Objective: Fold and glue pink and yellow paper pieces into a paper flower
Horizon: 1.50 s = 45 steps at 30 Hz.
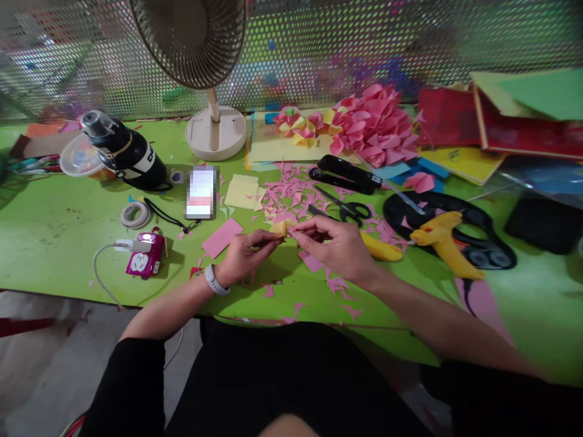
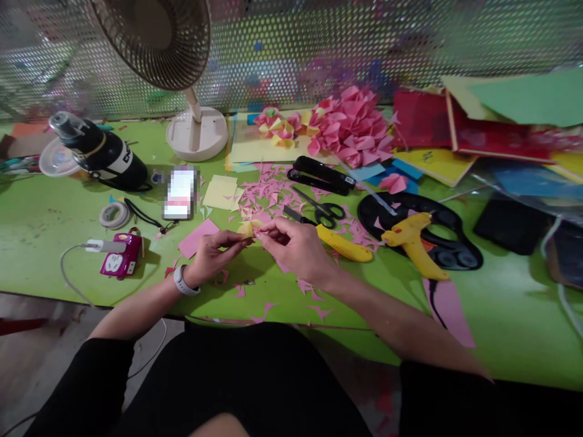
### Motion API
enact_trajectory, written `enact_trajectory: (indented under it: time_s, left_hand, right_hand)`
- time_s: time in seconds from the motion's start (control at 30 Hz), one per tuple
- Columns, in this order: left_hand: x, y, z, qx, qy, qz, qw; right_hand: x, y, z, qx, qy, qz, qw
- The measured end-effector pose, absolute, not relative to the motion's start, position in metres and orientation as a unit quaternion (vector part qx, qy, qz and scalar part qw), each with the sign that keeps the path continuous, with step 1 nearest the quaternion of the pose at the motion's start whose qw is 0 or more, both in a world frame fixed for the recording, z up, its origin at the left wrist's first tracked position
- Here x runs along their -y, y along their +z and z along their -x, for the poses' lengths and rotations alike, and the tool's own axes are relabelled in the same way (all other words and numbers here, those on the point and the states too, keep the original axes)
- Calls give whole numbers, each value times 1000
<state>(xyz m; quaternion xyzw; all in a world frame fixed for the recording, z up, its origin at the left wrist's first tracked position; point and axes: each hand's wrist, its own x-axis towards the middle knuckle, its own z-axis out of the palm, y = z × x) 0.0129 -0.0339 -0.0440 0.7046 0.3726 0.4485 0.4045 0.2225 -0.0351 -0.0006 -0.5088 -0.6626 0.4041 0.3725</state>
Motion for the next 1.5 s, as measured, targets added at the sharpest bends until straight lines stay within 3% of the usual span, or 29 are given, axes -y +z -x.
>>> enact_trajectory:
  time_s: [0.57, 0.73, 0.87, 1.3, 1.5]
  left_hand:
    - [32, -42, -10, -361, 426, -776, 294]
    - [31, -39, -8, -359, 426, -780, 286]
    - [29, -41, -8, -335, 431, -805, 234]
    - [14, -35, 18, -157, 286, -945, 29]
    - [12, -32, 20, -182, 305, -935, 12]
  right_hand:
    - [33, 5, -226, 697, 387, 489, 353]
    - [30, 10, -231, 744, 263, 470, 395]
    - [27, 0, -230, 795, 165, 442, 382]
    - [27, -3, -228, 836, 171, 392, 343]
    - [20, 9, -241, 818, 239, 395, 344]
